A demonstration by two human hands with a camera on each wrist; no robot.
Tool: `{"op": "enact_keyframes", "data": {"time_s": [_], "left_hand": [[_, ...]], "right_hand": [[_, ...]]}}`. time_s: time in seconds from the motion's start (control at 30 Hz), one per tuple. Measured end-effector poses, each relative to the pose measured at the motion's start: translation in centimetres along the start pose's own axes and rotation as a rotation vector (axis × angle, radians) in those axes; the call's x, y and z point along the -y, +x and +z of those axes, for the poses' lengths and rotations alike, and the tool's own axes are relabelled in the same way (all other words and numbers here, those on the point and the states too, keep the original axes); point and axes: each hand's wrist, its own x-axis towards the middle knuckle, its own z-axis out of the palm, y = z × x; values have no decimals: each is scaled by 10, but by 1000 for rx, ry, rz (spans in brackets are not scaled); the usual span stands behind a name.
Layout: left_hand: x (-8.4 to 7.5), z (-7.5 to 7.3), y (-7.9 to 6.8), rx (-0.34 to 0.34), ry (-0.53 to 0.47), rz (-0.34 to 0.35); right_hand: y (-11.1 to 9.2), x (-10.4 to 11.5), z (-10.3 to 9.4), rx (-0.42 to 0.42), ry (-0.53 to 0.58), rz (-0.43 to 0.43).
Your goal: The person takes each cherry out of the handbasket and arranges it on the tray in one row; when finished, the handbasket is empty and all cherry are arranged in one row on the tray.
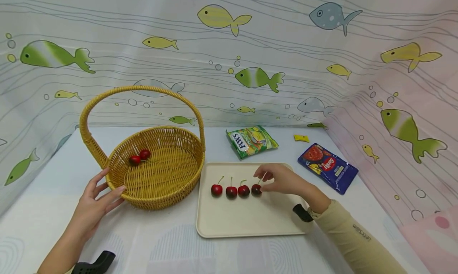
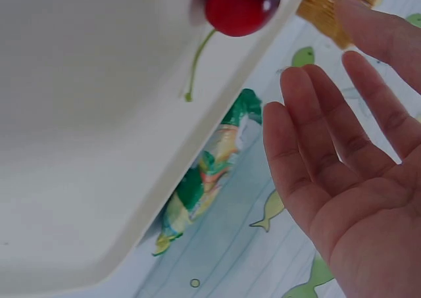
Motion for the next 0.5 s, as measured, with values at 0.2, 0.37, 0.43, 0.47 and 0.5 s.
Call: {"op": "enact_keyframes", "data": {"time_s": [0.2,0.37,0.43,0.47,0.5], "left_hand": [[1,-1,0,-2,2,-7],[1,0,1,-4,2,-5],[1,0,1,-3,1,-4],[1,-1,1,0,0,-2],[1,-1,0,3,-2,1]], "right_hand": [[9,11,-6,1,14,0],[16,24,-8,2,34,-24],[19,29,-8,0,41,-34],[21,31,-8,-1,42,-46],[23,34,-7,-2,42,-57]]}}
